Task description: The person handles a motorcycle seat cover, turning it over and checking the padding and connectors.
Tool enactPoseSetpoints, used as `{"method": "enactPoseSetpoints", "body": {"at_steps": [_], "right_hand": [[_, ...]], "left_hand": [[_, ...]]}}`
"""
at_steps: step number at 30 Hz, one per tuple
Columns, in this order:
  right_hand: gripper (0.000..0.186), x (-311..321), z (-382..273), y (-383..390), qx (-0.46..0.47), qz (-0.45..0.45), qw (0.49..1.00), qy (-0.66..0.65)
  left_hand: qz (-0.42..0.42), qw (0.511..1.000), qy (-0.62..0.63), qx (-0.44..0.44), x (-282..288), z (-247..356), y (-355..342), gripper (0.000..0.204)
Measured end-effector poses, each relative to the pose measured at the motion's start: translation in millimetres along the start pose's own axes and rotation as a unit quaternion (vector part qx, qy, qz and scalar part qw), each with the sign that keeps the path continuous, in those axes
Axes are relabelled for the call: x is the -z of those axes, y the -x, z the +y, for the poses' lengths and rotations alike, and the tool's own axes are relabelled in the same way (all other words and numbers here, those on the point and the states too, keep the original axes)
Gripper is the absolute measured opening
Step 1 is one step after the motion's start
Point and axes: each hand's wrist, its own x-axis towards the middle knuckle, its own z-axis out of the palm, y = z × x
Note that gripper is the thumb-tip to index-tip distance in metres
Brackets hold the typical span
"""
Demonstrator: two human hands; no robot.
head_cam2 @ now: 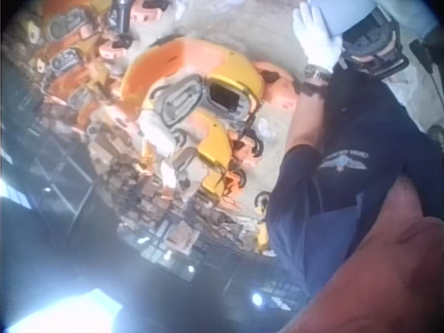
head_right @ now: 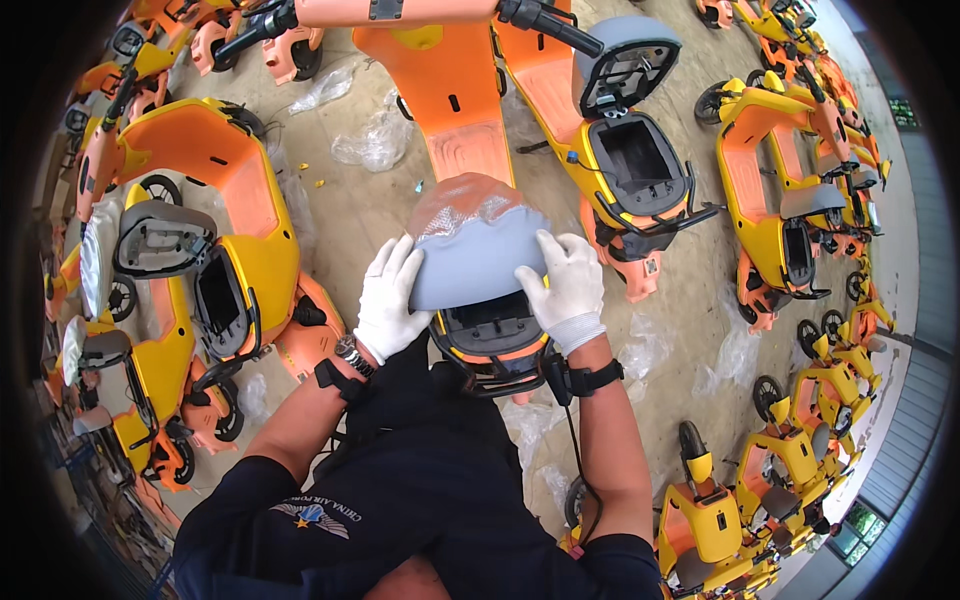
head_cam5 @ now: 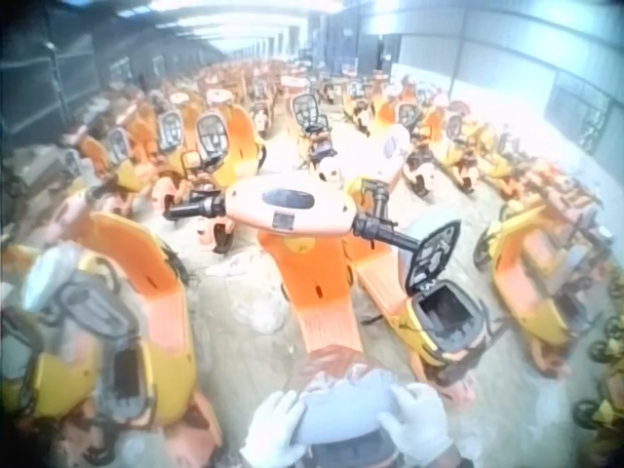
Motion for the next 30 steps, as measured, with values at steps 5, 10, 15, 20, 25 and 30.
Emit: {"method": "enactPoseSetpoints", "body": {"at_steps": [5, 10, 15, 20, 25, 30], "right_hand": [[0.062, -20, -48, -17, 0.148, -0.034, 0.988, 0.025], [0.062, -16, -37, -17, 0.125, -0.08, 0.989, -0.013], [0.062, -19, -32, -25, 0.107, -0.095, 0.989, -0.042], [0.056, -23, -28, -39, 0.118, -0.082, 0.989, -0.024], [0.05, -34, -23, -35, 0.115, -0.049, 0.991, -0.043], [0.047, -37, -22, -38, 0.114, -0.004, 0.991, -0.065]], "left_hand": [[-0.048, 0.997, 0.039, -0.041, 3, -5, -14, 0.083], [-0.098, 0.989, 0.09, -0.06, 6, -20, -19, 0.077], [-0.067, 0.98, 0.157, -0.105, -5, -34, -22, 0.077], [-0.173, 0.964, 0.185, -0.086, 12, -36, -40, 0.091], [-0.167, 0.95, 0.243, -0.1, 14, -37, -65, 0.079], [-0.244, 0.939, 0.194, -0.144, -1, -40, -83, 0.078]]}}
